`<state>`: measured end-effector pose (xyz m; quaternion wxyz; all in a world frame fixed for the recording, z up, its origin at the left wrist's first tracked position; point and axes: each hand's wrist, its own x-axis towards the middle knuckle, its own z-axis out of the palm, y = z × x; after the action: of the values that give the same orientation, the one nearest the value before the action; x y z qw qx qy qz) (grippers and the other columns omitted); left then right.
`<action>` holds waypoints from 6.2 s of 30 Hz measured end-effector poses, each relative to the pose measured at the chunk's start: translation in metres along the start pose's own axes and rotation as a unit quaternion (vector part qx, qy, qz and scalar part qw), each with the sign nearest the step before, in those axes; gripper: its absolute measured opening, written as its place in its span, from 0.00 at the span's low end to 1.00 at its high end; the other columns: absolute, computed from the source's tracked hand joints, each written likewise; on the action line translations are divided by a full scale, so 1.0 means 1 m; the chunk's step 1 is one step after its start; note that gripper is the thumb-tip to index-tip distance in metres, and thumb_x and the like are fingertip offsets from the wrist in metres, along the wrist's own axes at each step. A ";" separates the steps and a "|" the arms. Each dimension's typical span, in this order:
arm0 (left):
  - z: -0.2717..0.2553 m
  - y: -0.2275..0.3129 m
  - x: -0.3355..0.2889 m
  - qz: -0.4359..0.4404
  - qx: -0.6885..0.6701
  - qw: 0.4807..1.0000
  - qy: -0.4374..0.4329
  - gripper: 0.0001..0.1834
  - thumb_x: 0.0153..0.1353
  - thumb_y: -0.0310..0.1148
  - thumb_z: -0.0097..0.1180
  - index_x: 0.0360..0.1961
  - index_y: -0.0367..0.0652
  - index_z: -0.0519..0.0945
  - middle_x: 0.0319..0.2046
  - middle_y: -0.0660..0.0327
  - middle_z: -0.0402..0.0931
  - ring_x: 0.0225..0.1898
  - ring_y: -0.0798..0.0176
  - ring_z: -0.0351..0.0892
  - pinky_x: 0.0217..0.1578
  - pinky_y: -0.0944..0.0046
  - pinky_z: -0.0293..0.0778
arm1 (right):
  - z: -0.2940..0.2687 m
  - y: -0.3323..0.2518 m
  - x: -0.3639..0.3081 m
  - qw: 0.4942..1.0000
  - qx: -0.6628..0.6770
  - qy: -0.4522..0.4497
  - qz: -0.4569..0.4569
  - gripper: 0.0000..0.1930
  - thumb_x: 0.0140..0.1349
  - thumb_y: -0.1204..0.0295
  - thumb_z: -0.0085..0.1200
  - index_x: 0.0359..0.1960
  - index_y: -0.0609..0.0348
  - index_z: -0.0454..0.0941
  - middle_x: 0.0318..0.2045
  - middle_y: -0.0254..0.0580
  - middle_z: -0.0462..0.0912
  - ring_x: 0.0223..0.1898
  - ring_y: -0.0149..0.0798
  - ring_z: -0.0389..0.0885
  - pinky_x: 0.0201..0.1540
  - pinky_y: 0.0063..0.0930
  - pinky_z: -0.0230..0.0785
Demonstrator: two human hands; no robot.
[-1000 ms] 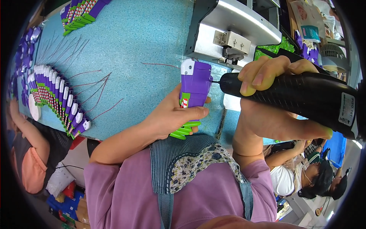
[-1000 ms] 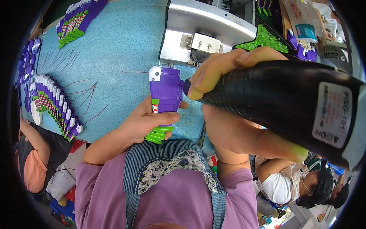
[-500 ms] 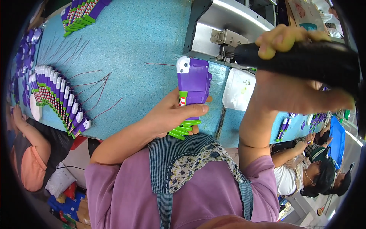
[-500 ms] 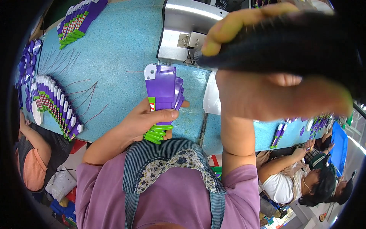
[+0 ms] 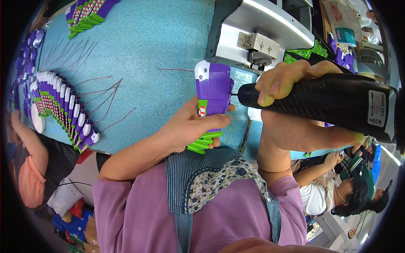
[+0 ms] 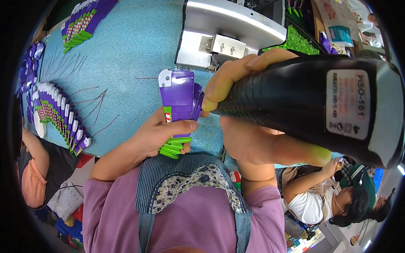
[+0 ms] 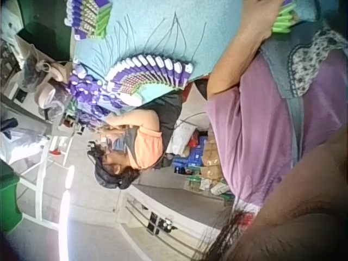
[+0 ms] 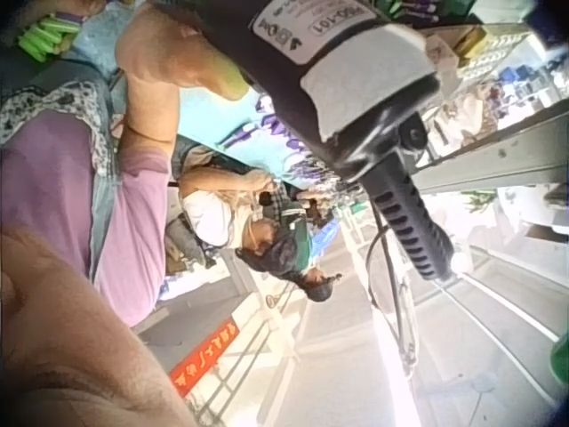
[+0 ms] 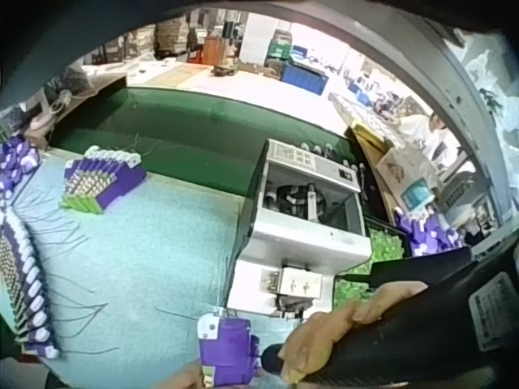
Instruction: The person places plastic toy parts into a container, then holds toy assemblies and drives screws into them using an electric screwdriver.
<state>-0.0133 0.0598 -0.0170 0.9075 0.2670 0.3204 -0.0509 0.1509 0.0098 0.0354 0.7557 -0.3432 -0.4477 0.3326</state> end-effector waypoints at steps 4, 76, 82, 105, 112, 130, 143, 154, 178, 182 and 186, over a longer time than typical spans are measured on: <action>0.001 0.001 0.001 0.010 -0.010 1.000 0.005 0.22 0.56 0.33 0.61 0.48 0.35 0.69 0.31 0.60 0.72 0.22 0.68 0.75 0.19 0.68 0.75 | -0.004 0.004 0.000 1.000 0.007 -0.012 -0.002 0.48 0.48 0.24 0.34 0.50 0.60 0.64 0.25 0.48 0.73 0.21 0.39 0.72 0.26 0.32 0.66; -0.149 0.211 -0.024 0.265 0.705 0.347 0.559 0.45 0.31 0.48 0.74 0.51 0.37 0.69 0.46 0.46 0.71 0.50 0.46 0.71 0.46 0.50 0.72 | -0.025 0.020 -0.041 0.982 -0.035 0.178 0.051 0.43 0.53 0.28 0.37 0.50 0.60 0.62 0.19 0.42 0.72 0.17 0.34 0.70 0.21 0.24 0.64; -0.143 0.206 -0.015 0.207 0.699 0.449 0.516 0.33 0.38 0.50 0.69 0.38 0.34 0.76 0.33 0.46 0.79 0.39 0.47 0.80 0.41 0.54 0.74 | -0.025 0.018 -0.043 0.977 -0.029 0.194 0.084 0.47 0.48 0.26 0.42 0.52 0.60 0.59 0.20 0.44 0.73 0.19 0.34 0.71 0.23 0.24 0.66; 0.001 0.002 -0.015 0.031 0.077 0.995 0.050 0.35 0.45 0.25 0.68 0.55 0.36 0.64 0.36 0.61 0.74 0.31 0.65 0.78 0.27 0.63 0.80 | 0.003 -0.026 0.014 0.998 -0.002 0.001 -0.069 0.49 0.48 0.23 0.34 0.50 0.59 0.68 0.24 0.44 0.73 0.20 0.38 0.71 0.26 0.33 0.64; 0.005 0.004 -0.011 0.006 0.065 0.998 0.025 0.38 0.45 0.26 0.69 0.57 0.36 0.62 0.37 0.59 0.74 0.34 0.64 0.78 0.29 0.63 0.80 | 0.008 -0.019 0.000 0.997 -0.042 0.005 -0.057 0.49 0.46 0.22 0.35 0.50 0.59 0.65 0.23 0.45 0.73 0.17 0.38 0.71 0.25 0.31 0.65; 0.003 0.005 -0.002 0.050 0.087 0.995 0.023 0.31 0.43 0.27 0.70 0.51 0.39 0.71 0.38 0.63 0.77 0.39 0.70 0.75 0.43 0.68 0.71 | -0.023 -0.011 0.038 0.995 0.006 -0.048 -0.089 0.50 0.43 0.21 0.36 0.49 0.55 0.73 0.28 0.48 0.75 0.24 0.43 0.71 0.30 0.35 0.62; 0.004 0.009 -0.002 0.076 0.075 0.994 -0.019 0.26 0.44 0.25 0.67 0.48 0.41 0.74 0.34 0.66 0.76 0.36 0.72 0.74 0.40 0.68 0.72 | 0.003 -0.002 -0.001 1.000 -0.007 0.008 -0.028 0.48 0.49 0.24 0.33 0.51 0.60 0.66 0.23 0.48 0.73 0.18 0.39 0.70 0.23 0.31 0.63; 0.003 0.008 0.001 0.071 0.075 0.995 -0.011 0.31 0.44 0.26 0.70 0.51 0.39 0.71 0.38 0.63 0.77 0.39 0.70 0.75 0.42 0.67 0.72 | -0.014 -0.021 0.035 0.996 0.023 -0.035 -0.075 0.48 0.46 0.23 0.35 0.50 0.57 0.71 0.28 0.49 0.76 0.24 0.42 0.71 0.32 0.35 0.63; 0.005 0.009 0.003 0.074 0.067 0.994 -0.037 0.31 0.44 0.25 0.69 0.52 0.39 0.70 0.40 0.64 0.76 0.40 0.70 0.75 0.44 0.68 0.72 | 0.005 -0.004 0.008 1.000 0.004 -0.016 0.007 0.49 0.48 0.23 0.35 0.53 0.59 0.65 0.24 0.46 0.73 0.19 0.39 0.72 0.26 0.32 0.64; 0.006 0.006 0.003 0.082 0.079 0.993 -0.030 0.33 0.44 0.26 0.69 0.53 0.38 0.69 0.41 0.63 0.76 0.42 0.70 0.75 0.45 0.67 0.72 | -0.009 -0.027 0.036 0.995 -0.042 -0.062 -0.064 0.47 0.46 0.24 0.40 0.51 0.55 0.71 0.28 0.45 0.75 0.23 0.39 0.71 0.31 0.34 0.63; 0.009 0.004 0.006 0.097 0.066 0.993 -0.032 0.32 0.44 0.26 0.69 0.52 0.38 0.70 0.40 0.63 0.76 0.41 0.70 0.76 0.44 0.67 0.73 | -0.019 -0.016 0.039 0.997 0.051 -0.025 -0.046 0.48 0.44 0.23 0.41 0.49 0.56 0.73 0.28 0.47 0.75 0.24 0.41 0.71 0.32 0.35 0.63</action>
<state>-0.0031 0.0591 -0.0131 0.8985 0.3539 0.2597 0.0076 0.1859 0.0284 0.0590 0.7755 -0.2744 -0.4643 0.3281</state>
